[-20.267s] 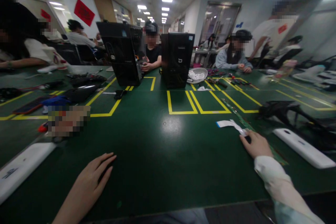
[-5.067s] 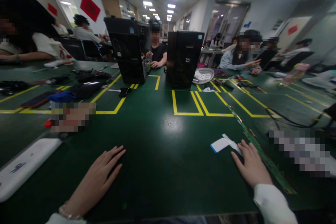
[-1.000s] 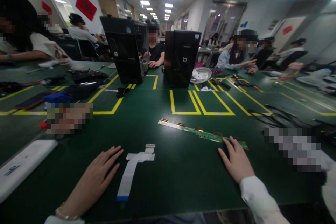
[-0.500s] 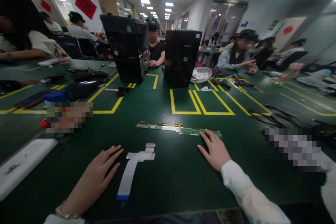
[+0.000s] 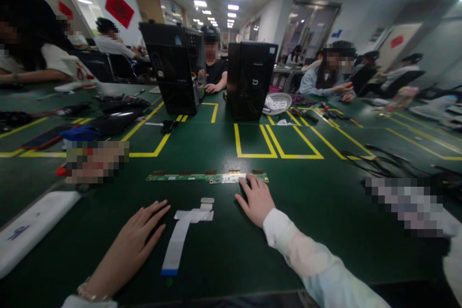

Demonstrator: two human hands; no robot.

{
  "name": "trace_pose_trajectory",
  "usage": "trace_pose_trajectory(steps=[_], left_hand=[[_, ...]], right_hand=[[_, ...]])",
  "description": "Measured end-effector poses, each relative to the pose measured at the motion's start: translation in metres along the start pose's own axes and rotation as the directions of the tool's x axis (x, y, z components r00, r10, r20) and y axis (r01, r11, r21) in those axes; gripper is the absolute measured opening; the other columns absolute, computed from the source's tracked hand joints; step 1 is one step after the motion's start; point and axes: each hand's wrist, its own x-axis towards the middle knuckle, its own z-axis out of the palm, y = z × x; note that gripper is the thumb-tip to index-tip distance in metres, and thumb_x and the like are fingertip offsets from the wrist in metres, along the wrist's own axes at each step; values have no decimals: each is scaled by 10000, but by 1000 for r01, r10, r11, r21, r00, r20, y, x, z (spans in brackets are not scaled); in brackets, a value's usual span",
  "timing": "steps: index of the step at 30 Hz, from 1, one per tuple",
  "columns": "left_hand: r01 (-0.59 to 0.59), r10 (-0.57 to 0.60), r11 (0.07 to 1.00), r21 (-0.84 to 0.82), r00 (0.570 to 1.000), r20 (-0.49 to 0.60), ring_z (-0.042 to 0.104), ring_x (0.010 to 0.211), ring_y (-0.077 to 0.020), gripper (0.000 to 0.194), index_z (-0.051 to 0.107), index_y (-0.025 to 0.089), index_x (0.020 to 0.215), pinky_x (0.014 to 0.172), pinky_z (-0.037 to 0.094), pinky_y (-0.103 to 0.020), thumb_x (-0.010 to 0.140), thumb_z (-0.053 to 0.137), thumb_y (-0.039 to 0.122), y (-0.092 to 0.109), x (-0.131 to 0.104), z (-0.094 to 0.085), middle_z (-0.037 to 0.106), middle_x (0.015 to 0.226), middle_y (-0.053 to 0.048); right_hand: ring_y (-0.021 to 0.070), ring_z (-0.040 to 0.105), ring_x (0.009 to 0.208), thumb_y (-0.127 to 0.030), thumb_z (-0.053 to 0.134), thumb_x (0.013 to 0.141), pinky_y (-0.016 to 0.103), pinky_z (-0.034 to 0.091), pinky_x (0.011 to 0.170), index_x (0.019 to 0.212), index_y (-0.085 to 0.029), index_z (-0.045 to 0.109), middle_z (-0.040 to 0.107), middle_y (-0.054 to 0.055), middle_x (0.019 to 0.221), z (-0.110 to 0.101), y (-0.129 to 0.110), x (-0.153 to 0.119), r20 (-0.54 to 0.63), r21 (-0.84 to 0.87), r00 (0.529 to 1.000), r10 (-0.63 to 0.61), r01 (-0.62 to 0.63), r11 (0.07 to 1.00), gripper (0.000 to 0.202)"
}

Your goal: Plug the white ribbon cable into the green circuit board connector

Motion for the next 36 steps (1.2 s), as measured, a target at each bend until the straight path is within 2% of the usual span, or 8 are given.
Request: trace_pose_trajectory(steps=[9, 17, 19, 22, 26, 28, 32, 36], left_hand=[[-14, 14, 1000, -1, 1000, -5, 411, 1328, -250, 471, 440, 264, 1380, 1095, 338, -513, 931, 402, 403, 0, 0, 0, 456, 1448, -49], [-11, 11, 1000, -18, 1000, -8, 426, 1316, -260, 459, 450, 254, 1369, 1075, 361, -533, 930, 415, 383, 3, 2, -3, 469, 1434, -65], [-50, 49, 997, -52, 999, -5, 424, 1318, -253, 446, 452, 258, 1365, 1061, 393, -508, 934, 416, 367, 9, 4, -9, 472, 1431, -62], [-190, 196, 976, -108, 979, 46, 401, 1334, -235, 433, 436, 284, 1370, 1054, 417, -466, 941, 419, 337, 22, 14, -19, 461, 1439, -41], [-388, 402, 913, -126, 909, 110, 367, 1352, -237, 430, 417, 279, 1376, 1074, 389, -482, 947, 413, 301, 41, 37, -28, 462, 1435, -45], [-444, 459, 886, -130, 881, 118, 426, 1307, -235, 393, 466, 250, 1329, 1077, 382, -483, 939, 428, 277, 49, 50, -29, 505, 1388, -65], [-474, 496, 866, -159, 854, 154, 568, 1119, -207, 295, 552, 225, 1200, 992, 465, -432, 921, 458, 234, 62, 67, -24, 601, 1234, -71], [-424, 446, 890, -167, 886, 130, 568, 1060, -203, 269, 558, 190, 1165, 907, 510, -381, 918, 453, 218, 76, 75, -15, 615, 1159, -75]], right_hand=[[316, 412, 1237, -474, 386, 934, 491, 363, 1009, 1364, -172, 481, 476, 166, 1358, -5, -36, 15, 36, 85, 995, -96, 92, 992, 534], [285, 395, 1284, -336, 362, 956, 482, 357, 1053, 1347, -141, 484, 448, 145, 1400, 1, -11, 17, -10, 167, 971, -237, 236, 957, 454], [264, 340, 1338, -317, 337, 964, 468, 325, 1093, 1359, -131, 464, 411, 133, 1440, 8, -5, 18, -37, 213, 957, -289, 290, 933, 454], [247, 341, 1347, -328, 334, 968, 480, 313, 1105, 1380, -157, 439, 431, 121, 1432, 15, -1, 19, -54, 264, 941, -333, 335, 905, 459], [250, 401, 1297, -342, 387, 953, 487, 345, 1079, 1353, -166, 475, 487, 131, 1381, 12, -4, 19, -47, 278, 943, -331, 331, 902, 446], [253, 416, 1278, -342, 422, 941, 482, 363, 1064, 1338, -165, 489, 499, 133, 1365, 7, -6, 19, -33, 274, 946, -322, 319, 907, 440], [264, 427, 1260, -328, 465, 923, 491, 380, 1045, 1318, -170, 503, 514, 141, 1331, 1, -9, 18, -29, 267, 949, -313, 309, 913, 428], [270, 431, 1258, -309, 472, 916, 491, 383, 1048, 1298, -162, 516, 521, 156, 1293, -1, -13, 18, -33, 283, 953, -302, 299, 911, 412]])
